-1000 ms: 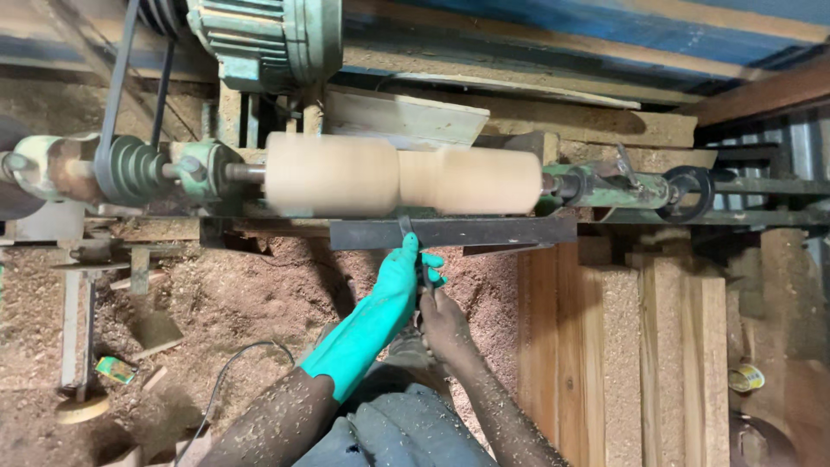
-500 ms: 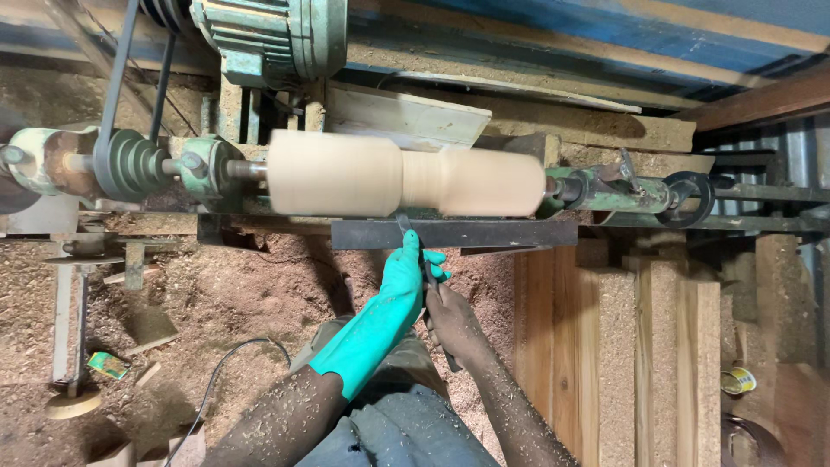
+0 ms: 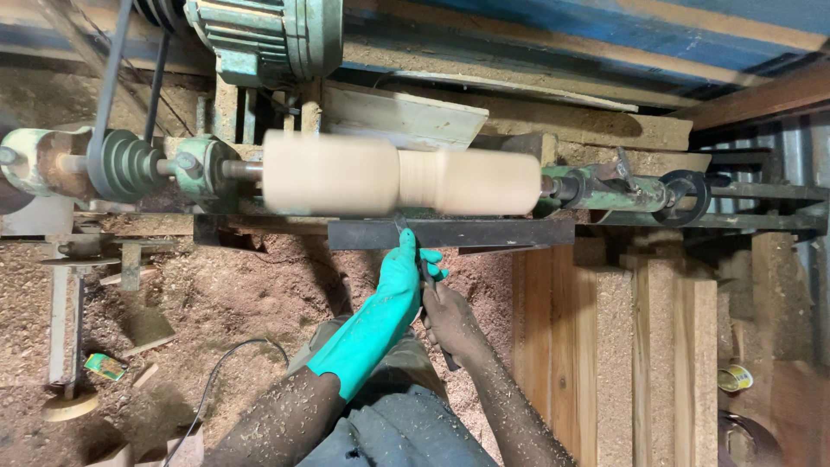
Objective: The person shapes a piece of wood on a rotating lathe using a hand-held chisel, moving the tool across the surface to remove material.
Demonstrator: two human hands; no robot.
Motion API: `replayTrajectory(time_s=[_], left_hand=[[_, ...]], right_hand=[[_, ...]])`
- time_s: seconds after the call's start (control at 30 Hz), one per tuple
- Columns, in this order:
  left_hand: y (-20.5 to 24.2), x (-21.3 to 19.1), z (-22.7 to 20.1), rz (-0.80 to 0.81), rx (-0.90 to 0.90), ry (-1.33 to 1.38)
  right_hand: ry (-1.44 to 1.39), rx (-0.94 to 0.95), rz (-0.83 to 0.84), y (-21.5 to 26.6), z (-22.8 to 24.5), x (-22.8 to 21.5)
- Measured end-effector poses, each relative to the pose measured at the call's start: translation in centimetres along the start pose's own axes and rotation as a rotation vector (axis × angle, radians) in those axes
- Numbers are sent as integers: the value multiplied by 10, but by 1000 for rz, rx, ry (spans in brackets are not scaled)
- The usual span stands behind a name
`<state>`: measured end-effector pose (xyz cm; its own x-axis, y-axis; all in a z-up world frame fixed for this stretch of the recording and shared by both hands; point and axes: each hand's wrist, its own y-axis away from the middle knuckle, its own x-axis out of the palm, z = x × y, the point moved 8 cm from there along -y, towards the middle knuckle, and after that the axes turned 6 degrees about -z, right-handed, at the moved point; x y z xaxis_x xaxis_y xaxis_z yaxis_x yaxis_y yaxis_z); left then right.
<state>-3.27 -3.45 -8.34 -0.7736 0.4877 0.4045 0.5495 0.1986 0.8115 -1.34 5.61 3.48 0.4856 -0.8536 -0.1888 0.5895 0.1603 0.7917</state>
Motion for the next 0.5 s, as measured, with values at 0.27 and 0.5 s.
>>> replayTrajectory(time_s=[0.27,0.5], left_hand=[[16,-3,-11,39,-185,-154],[14,-8,-27,184,-232,-213]], right_hand=[[-20,83,-41,11,-2,13],[-298,164,-121,22,-4,52]])
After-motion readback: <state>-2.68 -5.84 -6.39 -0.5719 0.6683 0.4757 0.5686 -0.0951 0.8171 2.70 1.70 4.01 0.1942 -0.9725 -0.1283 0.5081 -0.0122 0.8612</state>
